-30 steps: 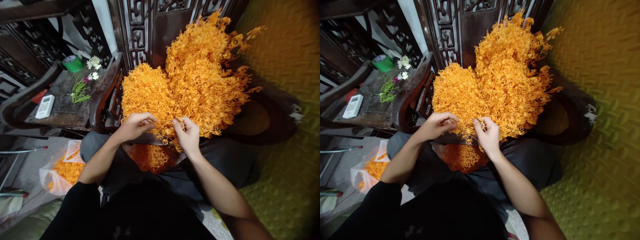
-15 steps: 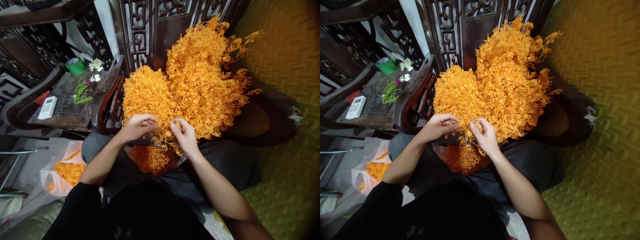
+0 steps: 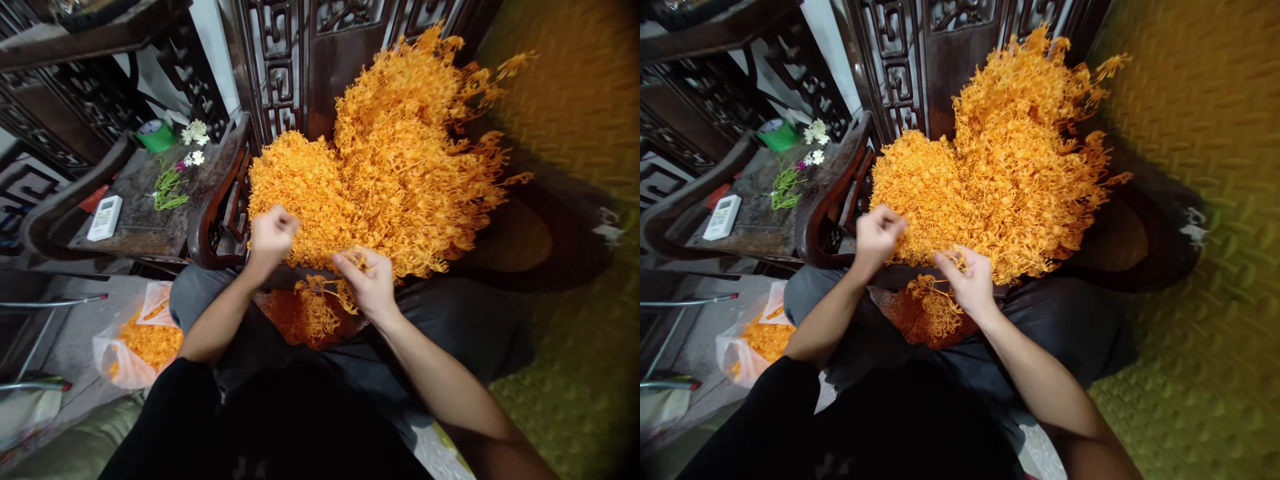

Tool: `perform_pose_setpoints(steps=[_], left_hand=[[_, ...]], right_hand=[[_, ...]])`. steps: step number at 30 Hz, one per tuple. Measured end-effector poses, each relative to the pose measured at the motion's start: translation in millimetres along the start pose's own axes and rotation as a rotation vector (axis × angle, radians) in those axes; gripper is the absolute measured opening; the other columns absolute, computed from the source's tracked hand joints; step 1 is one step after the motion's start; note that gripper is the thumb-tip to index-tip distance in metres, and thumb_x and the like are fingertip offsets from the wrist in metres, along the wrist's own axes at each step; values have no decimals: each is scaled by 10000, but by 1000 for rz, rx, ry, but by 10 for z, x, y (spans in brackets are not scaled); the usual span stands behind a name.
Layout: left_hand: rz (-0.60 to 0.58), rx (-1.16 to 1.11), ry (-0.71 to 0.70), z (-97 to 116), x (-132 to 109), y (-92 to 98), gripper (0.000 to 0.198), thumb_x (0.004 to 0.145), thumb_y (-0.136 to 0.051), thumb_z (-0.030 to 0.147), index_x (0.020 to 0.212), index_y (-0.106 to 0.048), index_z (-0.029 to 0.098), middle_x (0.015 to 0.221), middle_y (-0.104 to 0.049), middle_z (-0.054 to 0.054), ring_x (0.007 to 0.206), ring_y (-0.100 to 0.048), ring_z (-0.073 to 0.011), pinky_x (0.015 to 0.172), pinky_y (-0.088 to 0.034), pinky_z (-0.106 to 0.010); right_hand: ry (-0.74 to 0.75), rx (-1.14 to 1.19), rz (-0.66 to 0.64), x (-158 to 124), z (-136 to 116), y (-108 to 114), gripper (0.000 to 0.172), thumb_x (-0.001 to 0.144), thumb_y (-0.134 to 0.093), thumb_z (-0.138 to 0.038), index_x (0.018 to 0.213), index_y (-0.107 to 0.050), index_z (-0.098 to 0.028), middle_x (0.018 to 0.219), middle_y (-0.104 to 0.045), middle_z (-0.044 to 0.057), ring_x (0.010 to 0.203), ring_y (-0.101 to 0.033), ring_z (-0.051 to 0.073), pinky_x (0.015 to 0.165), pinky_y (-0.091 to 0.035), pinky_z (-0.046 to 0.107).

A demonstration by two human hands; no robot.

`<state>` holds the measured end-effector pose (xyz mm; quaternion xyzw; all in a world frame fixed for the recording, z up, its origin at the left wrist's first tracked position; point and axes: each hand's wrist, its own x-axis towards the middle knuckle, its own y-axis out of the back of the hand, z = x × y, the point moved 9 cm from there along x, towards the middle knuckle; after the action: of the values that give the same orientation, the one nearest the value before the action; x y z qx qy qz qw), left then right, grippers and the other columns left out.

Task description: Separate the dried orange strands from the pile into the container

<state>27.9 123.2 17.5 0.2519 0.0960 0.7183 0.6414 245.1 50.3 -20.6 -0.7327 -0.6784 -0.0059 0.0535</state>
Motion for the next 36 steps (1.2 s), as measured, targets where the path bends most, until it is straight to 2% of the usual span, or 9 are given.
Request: perform_pose_setpoints(steps=[2,7,13,15,18,24,28,33,36], left_hand=[[179,102,28,-195,189,167,133,858,-682,217,741,-628,184,670,-639,9,614,-561,-127,622,-456,-267],[-141,381,-47,-493,373,-276,155,870,-682,145,991,-777,161,962,-782,-83,879,-703,-206,892,-541,-338],[-164,591,-218,-154,111,-297,200,953,-656,277,1072,-816,256,1473,-647,-88,1254,-596,-313,988,-528,-446],[-203,421,-219,35,-9,-302,231,981,-637,379,1014,-815,235,1298,-749,-91,1135,-652,-264,951,-544,-412],[-442,116,-118,188,-247,-563,395,1012,-567,502,898,-789,196,872,-790,-57,794,-687,-175,766,-551,-325],[-413,91,-210,323,-409,-706,319,920,-726,494,1055,-755,206,963,-758,-59,862,-676,-178,783,-509,-326],[-494,-52,-182,315,-441,-693,319,955,-681,495,839,-748,206,787,-715,-16,723,-633,-136,684,-479,-282],[-785,-188,-7,456,-566,-681,368,968,-660,478,746,-728,192,700,-698,-4,639,-610,-113,613,-461,-252],[-1116,-308,17,643,-739,-680,289,962,-678,412,779,-766,207,772,-756,-33,682,-672,-131,643,-515,-253]], right_hand=[[-54,106,80,12,45,97,353,817,-839,-454,699,-647,-181,568,-488,-46,495,-388,84,489,-286,257],[-310,352,-44,102,301,-78,365,812,-830,-518,831,-685,-184,434,-398,-91,364,-284,60,413,-175,241],[-438,481,-67,122,442,-136,453,839,-782,-546,1116,-720,-192,534,-533,-70,374,-304,52,420,-217,225],[-427,489,-12,119,440,-117,476,801,-823,-528,1128,-729,-195,659,-595,-49,410,-335,40,419,-210,220],[-415,524,16,99,436,-189,440,744,-876,-498,1036,-749,-194,738,-572,-41,505,-395,46,437,-233,207],[-444,531,29,66,484,-334,364,743,-875,-505,907,-736,-212,834,-628,-2,642,-469,92,497,-324,209],[-404,513,-26,42,396,-362,362,769,-849,-538,804,-698,-211,797,-594,5,680,-517,122,597,-445,258],[-496,578,-19,-56,321,-277,264,790,-845,-442,833,-697,-228,773,-515,2,599,-414,110,479,-346,243],[-467,673,76,37,193,-47,210,810,-838,-366,791,-664,-250,715,-356,-21,558,-266,106,424,-219,230]])
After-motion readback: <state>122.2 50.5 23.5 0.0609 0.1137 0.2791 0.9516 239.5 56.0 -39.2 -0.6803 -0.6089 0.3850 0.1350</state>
